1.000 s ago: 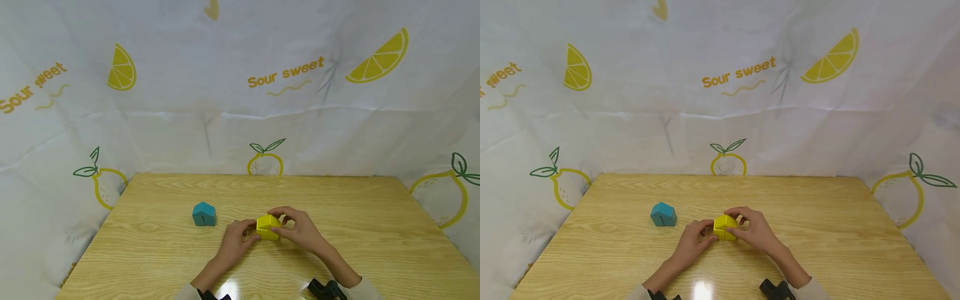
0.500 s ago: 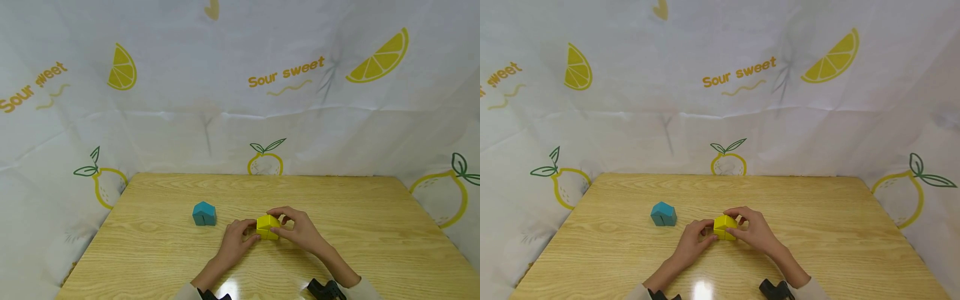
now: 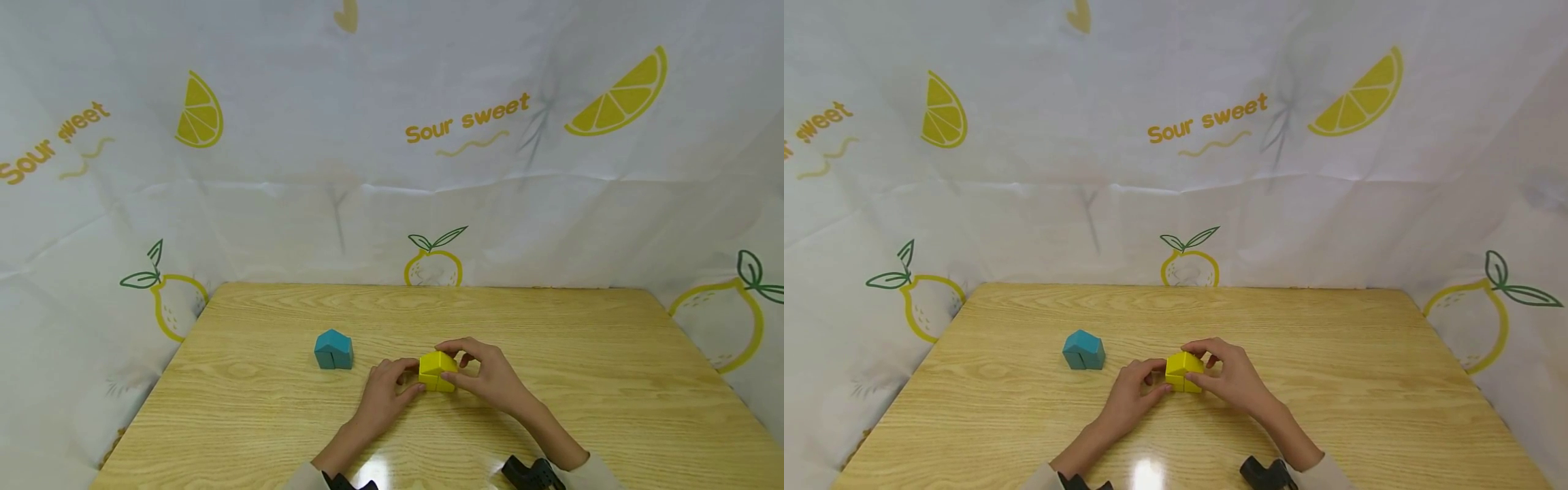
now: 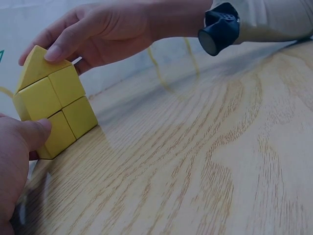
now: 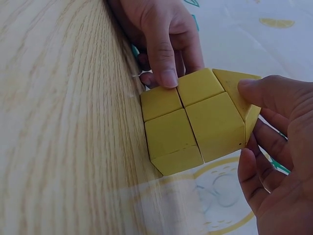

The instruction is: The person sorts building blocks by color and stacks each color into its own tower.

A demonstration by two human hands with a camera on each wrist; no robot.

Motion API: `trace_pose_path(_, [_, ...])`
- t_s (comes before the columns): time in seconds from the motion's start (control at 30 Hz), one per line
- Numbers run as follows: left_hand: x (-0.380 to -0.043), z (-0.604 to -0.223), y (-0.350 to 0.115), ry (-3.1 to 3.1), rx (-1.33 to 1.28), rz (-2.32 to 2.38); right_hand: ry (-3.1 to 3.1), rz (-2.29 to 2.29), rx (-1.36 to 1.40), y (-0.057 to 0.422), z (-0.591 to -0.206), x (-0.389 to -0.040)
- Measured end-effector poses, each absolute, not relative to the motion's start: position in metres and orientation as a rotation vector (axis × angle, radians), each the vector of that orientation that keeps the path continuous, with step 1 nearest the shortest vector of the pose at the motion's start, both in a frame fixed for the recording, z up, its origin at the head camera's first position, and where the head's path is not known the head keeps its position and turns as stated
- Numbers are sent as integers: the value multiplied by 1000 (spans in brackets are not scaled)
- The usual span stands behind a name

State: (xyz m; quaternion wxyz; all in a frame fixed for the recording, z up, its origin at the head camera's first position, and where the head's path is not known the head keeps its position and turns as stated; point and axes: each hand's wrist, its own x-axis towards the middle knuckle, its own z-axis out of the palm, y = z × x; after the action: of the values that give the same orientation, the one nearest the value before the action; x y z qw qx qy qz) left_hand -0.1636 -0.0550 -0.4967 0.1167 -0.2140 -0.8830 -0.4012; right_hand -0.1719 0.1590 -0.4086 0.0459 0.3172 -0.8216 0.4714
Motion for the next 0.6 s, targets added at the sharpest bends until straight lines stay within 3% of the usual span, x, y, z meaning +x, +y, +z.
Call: trace_pose_path(0.6, [-164, -499, -55, -2581, -624, -1168, -2491, 1433, 983, 158, -408, -171])
